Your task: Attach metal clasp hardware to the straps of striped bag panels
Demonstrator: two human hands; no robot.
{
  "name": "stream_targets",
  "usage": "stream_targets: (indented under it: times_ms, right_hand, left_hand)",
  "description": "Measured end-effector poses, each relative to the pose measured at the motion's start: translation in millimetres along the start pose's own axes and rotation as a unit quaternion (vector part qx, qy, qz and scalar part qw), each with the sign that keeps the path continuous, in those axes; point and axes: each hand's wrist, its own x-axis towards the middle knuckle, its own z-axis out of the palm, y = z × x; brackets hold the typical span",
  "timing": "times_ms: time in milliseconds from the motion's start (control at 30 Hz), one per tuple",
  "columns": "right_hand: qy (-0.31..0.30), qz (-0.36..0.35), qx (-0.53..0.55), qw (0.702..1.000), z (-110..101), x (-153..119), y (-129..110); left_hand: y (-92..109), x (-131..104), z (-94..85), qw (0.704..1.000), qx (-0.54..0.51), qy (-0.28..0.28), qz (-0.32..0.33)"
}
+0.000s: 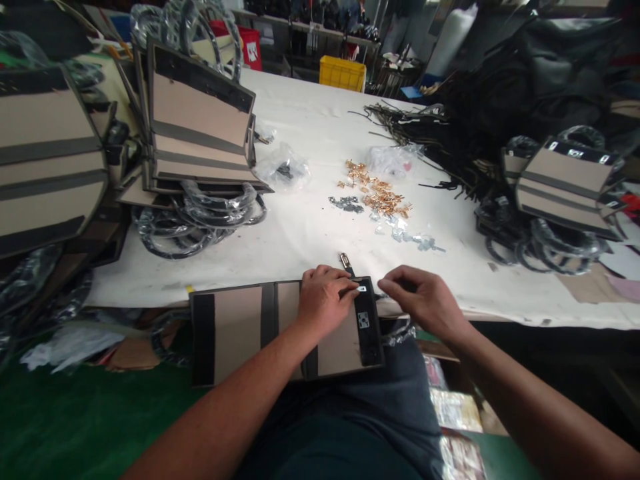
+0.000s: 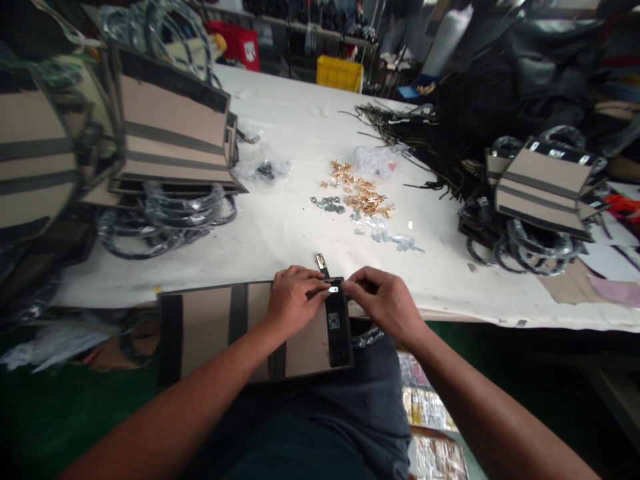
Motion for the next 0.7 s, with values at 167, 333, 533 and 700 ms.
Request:
stream_targets:
  times_ms: [167,333,533,700]
  right_hand:
    - [0.145,-0.076,0.307,0.938,-2.5,27.0,-19.3]
    - [0.184,-0.079,0.468,0.861,22.2,60.8,-11.3]
    - [0.212,-0.089,0.474,0.85,31.4,64.5,-2.0]
    - [0.169,-0.103,0.355,0.914,41.7,55.9,-15.2]
  left_hand:
    - [0.5,3.9,-0.1,1.0,-0.005,-0.006,-0.017]
    - [0.8,5.9,-0.2,1.0,-0.006,-0.01,-0.018]
    - [-0.7,6.6,1.6,1.0,-0.004,-0.01,-0.016]
    - [0.8,7.5,-0.7,1.0,-0.003,-0.011,-0.014]
